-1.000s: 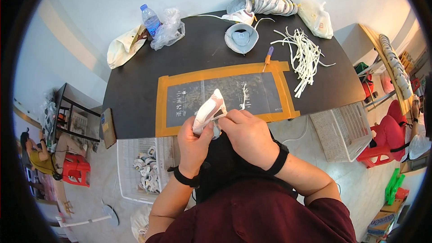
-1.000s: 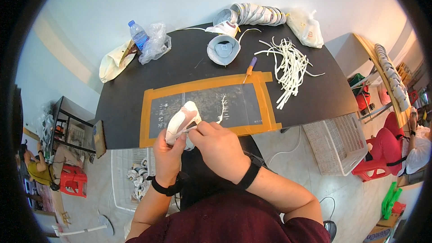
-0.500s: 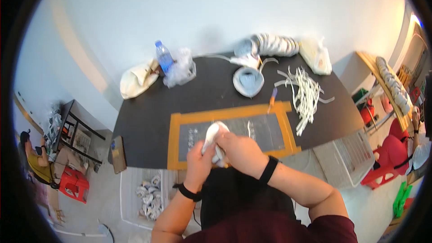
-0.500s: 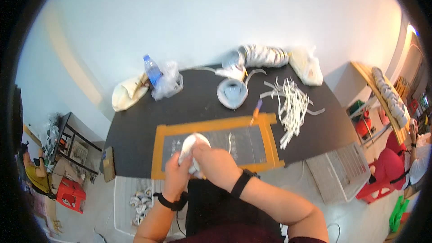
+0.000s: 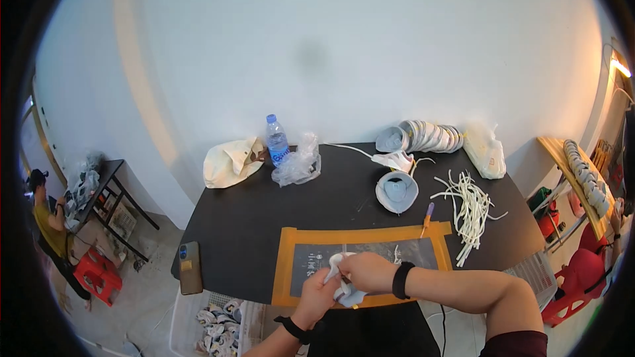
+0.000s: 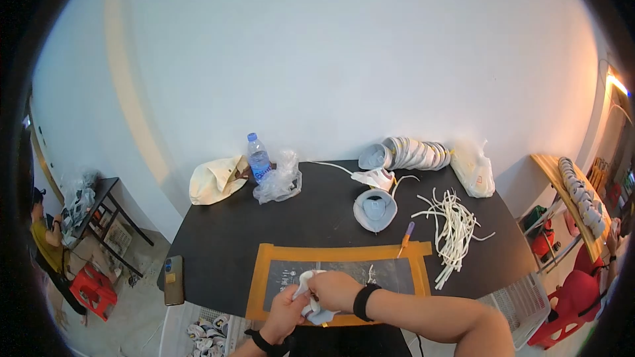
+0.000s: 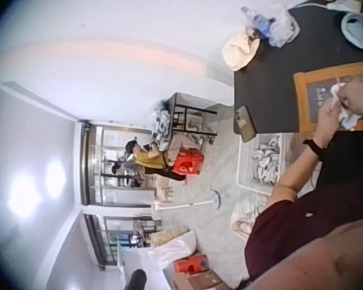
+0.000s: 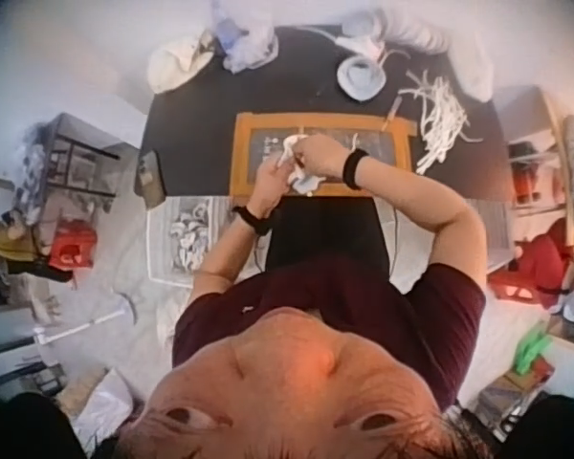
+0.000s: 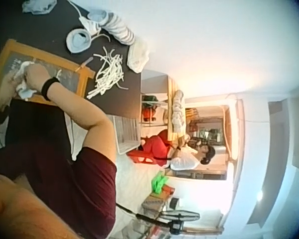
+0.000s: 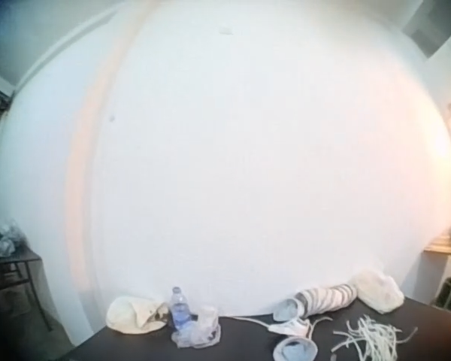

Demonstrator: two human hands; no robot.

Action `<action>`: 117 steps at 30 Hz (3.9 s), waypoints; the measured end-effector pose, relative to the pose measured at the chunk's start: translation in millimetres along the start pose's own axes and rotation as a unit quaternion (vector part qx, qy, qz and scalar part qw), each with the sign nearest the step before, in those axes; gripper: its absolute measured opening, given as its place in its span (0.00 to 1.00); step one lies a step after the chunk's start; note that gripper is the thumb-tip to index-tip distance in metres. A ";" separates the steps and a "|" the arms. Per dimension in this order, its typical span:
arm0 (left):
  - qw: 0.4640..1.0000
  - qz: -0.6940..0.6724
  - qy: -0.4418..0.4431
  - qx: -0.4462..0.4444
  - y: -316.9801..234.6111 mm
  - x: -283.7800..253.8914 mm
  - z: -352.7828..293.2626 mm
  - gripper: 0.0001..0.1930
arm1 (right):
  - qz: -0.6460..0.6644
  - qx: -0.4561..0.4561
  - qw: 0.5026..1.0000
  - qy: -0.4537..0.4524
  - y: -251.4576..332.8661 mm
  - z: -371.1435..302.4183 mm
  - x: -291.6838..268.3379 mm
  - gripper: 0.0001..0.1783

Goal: Assembling and lacing small shoe components at a manufacturing workbench.

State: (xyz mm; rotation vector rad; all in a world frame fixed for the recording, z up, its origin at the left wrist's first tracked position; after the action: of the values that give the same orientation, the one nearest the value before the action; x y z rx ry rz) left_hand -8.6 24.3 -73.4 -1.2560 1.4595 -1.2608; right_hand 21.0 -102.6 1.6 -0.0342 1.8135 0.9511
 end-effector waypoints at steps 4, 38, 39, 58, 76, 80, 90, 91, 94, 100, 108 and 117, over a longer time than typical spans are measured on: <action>0.997 -0.028 0.027 -0.059 -3.6 -2.1 6.0 0.06 | 0.003 -0.086 0.992 -0.089 -2.9 -2.4 15.3 0.12; 0.999 0.032 0.027 0.008 -11.3 -1.5 1.8 0.09 | 0.000 -0.032 0.998 -0.061 -20.3 -10.5 -5.1 0.20; 0.999 0.031 0.027 0.002 -11.5 -3.1 -0.2 0.09 | 0.045 -0.020 0.998 -0.033 -23.4 -6.6 -3.6 0.19; 0.995 0.059 0.041 -0.067 -15.8 -5.2 3.5 0.09 | -0.149 -0.198 0.968 -0.032 -8.6 4.0 10.1 0.09; 0.984 0.145 0.092 0.041 -54.7 -4.0 -43.2 0.13 | 0.138 -0.079 0.968 -0.194 18.6 -99.7 -107.7 0.05; 0.776 0.452 0.112 0.426 -113.5 49.2 -81.1 0.18 | 0.251 -0.275 0.918 -0.141 52.3 -96.4 -78.0 0.08; 0.567 0.591 0.051 0.572 -107.7 61.2 -127.2 0.14 | 0.060 -0.170 0.980 -0.080 39.5 -140.1 -29.8 0.07; 0.565 0.586 0.047 0.580 -105.7 58.3 -129.0 0.15 | 0.075 -0.155 0.982 -0.080 37.2 -142.8 -26.1 0.07; 0.548 0.580 0.030 0.601 -107.4 59.6 -133.3 0.15 | 0.143 -0.169 0.971 -0.091 29.8 -147.1 -18.5 0.13; 0.531 0.576 0.025 0.621 -105.7 60.1 -134.0 0.15 | 0.029 -0.118 0.978 -0.169 47.3 -153.8 -4.1 0.07; 0.579 0.561 0.088 0.586 -98.5 61.2 -135.3 0.16 | 0.343 -0.092 0.874 -0.330 13.6 -144.6 -53.2 0.07; 0.571 0.567 0.072 0.589 -109.4 60.1 -138.9 0.17 | 0.511 -0.017 0.796 -0.325 -16.3 -128.0 -39.4 0.05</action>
State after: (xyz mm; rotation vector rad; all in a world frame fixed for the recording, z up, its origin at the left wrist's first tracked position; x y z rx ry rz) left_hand -135.1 -11.3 59.2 0.6948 0.7568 -0.9361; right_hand -53.1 -207.8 42.0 1.2202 1.0690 1.4758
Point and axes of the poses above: each hand's wrist, its own z-axis towards the middle knuckle, its own x-axis out of the palm, y = z × x, the point moved 5 cm from there along z, towards the middle knuckle, and after that the axes turned 10 degrees about z, right-handed, at the moved point
